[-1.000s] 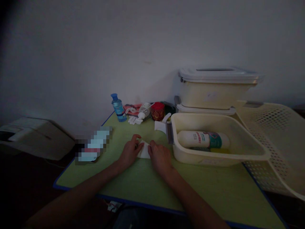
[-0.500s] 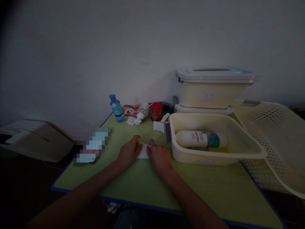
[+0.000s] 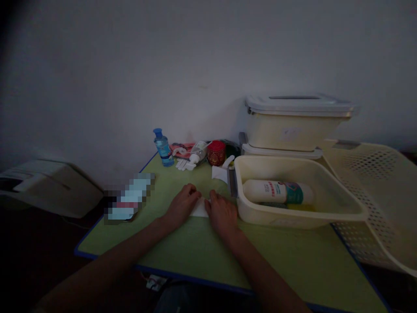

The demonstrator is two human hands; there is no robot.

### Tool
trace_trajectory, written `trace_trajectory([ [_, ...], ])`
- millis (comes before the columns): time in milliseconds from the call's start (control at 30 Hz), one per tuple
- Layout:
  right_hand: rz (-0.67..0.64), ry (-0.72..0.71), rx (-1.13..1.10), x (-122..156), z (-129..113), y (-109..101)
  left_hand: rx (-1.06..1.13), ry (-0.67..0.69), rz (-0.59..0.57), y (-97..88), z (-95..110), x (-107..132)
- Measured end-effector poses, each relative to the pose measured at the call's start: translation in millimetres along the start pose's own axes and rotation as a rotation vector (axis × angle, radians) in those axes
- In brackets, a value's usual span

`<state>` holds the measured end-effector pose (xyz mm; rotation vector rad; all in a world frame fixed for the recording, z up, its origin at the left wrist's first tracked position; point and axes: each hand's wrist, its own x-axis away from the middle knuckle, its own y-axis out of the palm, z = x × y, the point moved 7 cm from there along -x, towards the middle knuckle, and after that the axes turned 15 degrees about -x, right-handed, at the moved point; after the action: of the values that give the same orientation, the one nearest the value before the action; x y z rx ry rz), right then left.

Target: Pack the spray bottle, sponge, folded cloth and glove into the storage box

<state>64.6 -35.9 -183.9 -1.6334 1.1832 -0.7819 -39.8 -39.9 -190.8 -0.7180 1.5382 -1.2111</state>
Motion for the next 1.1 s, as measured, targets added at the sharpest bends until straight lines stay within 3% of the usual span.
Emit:
trace_trajectory([
  [167,0.007,-0.016,-0.057,-2,1,2,0.032,0.084,-0.021,0.7,3,-1],
  [333,0.069,-0.083,-0.150,-4,1,1,0.141,0.019,-0.017,1.9,-4,-1],
  [633,0.059,-0.517,-0.061,2,-23,3,0.261,-0.036,-0.049,10.3,-9,-4],
  [800,-0.074,-0.532,-0.127,8,-17,-4,0.249,-0.029,-0.066,12.2,-9,-4],
  [933,-0.096,-0.518,-0.122,15,-14,-8,0.206,-0.012,-0.030,8.7,-8,-3],
  [1100,-0.117,-0.532,-0.051,18,-15,-4,-0.013,0.157,0.031,-1.2,4,-2],
])
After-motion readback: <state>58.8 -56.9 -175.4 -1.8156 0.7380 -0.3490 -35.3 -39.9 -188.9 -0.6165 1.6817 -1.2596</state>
